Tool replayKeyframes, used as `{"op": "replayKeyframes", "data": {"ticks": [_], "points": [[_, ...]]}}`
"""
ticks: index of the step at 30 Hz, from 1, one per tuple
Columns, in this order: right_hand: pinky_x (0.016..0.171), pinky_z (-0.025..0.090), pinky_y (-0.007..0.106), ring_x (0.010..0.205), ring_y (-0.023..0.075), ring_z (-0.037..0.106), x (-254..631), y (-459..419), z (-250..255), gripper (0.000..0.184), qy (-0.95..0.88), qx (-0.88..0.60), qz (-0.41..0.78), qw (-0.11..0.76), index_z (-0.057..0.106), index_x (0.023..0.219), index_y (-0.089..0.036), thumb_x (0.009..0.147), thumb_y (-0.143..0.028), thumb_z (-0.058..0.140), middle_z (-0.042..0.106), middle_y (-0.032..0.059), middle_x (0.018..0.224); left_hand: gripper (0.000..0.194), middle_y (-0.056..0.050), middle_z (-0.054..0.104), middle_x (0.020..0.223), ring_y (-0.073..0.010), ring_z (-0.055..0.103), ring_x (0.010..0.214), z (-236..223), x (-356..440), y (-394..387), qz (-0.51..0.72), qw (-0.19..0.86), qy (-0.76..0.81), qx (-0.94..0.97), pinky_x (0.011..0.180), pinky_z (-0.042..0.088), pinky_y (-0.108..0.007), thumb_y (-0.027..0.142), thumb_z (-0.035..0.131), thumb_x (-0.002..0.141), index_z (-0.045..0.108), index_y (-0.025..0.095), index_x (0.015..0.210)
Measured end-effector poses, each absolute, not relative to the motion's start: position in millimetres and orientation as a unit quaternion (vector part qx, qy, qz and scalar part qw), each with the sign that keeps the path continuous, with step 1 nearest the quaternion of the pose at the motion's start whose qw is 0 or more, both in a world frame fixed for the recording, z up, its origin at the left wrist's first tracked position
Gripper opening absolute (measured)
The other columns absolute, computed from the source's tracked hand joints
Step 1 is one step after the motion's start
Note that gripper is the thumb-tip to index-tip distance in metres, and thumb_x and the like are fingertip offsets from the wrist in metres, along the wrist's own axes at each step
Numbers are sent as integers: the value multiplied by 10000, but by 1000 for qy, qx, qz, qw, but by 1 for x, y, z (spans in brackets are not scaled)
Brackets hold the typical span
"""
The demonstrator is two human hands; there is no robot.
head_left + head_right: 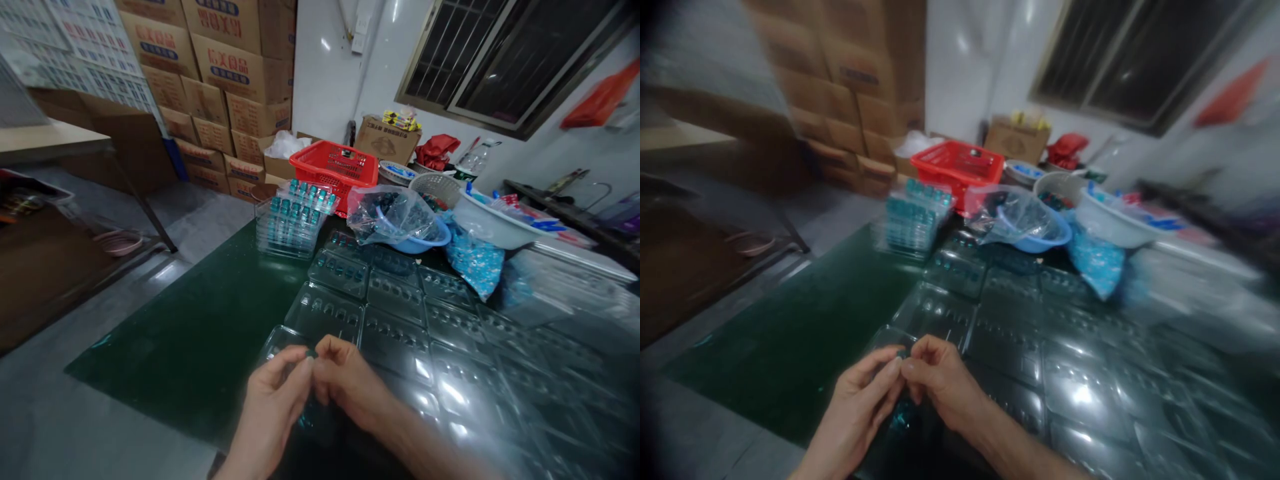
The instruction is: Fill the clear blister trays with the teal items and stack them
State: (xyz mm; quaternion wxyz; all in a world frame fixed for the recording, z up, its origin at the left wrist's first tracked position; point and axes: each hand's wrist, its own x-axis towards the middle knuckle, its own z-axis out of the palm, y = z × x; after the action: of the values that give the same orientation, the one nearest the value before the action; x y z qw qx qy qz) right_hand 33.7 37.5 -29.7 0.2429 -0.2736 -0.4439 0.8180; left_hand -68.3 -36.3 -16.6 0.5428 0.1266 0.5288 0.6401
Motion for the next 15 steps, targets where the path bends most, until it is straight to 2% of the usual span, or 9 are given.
{"op": "replayKeyframes", "data": {"ticks": [2,7,12,15], "points": [[412,296,173,424,57,405,34,36,-32,226,-420,-258,838,232,481,694,-175,659,-276,680,432,-77,505,176,69,399,498,-20,317,406,-14,-66,-37,639,546,527,125,385,208,-146,272,647,688,564,182,814],[406,285,169,409,42,392,36,37,-25,214,-434,-249,832,239,521,675,-150,625,-231,712,463,-65,511,159,31,492,751,-11,354,469,-10,-67,-38,654,534,499,193,408,241,-155,263,648,685,520,168,689],[407,317,188,402,62,414,43,39,-26,150,-414,-227,857,207,555,723,-127,705,-253,634,485,-40,479,228,44,419,637,-25,293,463,-16,-69,-39,631,575,457,251,392,173,-173,278,560,765,415,163,631],[385,297,183,381,57,389,48,38,-26,122,-430,-237,849,194,538,697,-129,690,-199,637,464,-48,454,229,49,388,622,-29,254,451,-19,-68,-39,610,600,462,231,391,122,-193,323,520,789,400,175,663]]}}
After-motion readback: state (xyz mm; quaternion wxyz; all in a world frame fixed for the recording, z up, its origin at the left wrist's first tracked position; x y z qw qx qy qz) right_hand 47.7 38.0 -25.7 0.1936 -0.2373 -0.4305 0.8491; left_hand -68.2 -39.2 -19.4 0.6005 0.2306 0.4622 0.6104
